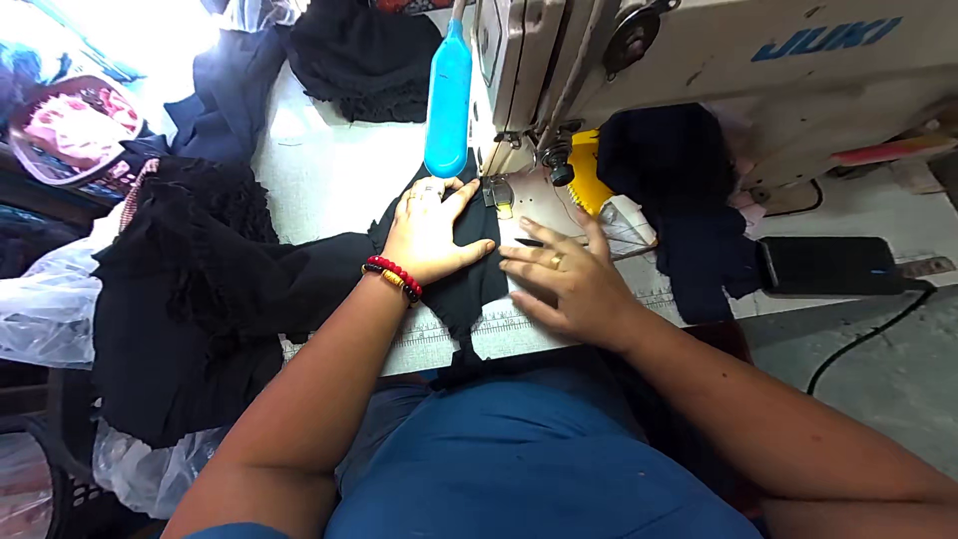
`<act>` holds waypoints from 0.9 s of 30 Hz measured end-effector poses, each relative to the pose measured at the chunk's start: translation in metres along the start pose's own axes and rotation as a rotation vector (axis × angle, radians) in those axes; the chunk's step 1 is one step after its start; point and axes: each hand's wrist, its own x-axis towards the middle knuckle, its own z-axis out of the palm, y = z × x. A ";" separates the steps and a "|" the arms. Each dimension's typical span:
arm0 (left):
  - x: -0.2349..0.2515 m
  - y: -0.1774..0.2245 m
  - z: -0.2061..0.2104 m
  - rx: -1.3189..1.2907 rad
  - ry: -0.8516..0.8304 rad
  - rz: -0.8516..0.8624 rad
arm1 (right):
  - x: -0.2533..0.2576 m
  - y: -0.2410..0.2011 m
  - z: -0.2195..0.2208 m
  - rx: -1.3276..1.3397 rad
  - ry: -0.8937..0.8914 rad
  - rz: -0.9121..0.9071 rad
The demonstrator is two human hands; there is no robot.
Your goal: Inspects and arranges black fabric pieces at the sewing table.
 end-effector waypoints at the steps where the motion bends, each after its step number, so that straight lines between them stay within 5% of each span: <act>1: 0.001 -0.001 0.000 0.002 0.009 0.001 | -0.003 0.005 -0.006 -0.020 0.038 0.056; 7: 0.006 -0.001 -0.001 0.014 -0.004 -0.029 | -0.043 0.075 -0.092 -0.274 0.308 0.722; 10: 0.009 -0.002 -0.001 0.023 0.014 -0.028 | -0.063 0.108 -0.116 -0.343 0.294 0.961; 19: 0.015 -0.005 0.001 0.029 0.065 -0.031 | -0.080 0.112 -0.106 -0.405 0.285 1.001; 23: 0.016 -0.006 0.001 0.038 0.055 -0.038 | -0.085 0.116 -0.096 -0.380 0.143 1.042; 27: 0.017 -0.007 0.002 0.022 0.070 -0.025 | -0.095 0.131 -0.123 -0.379 0.115 0.965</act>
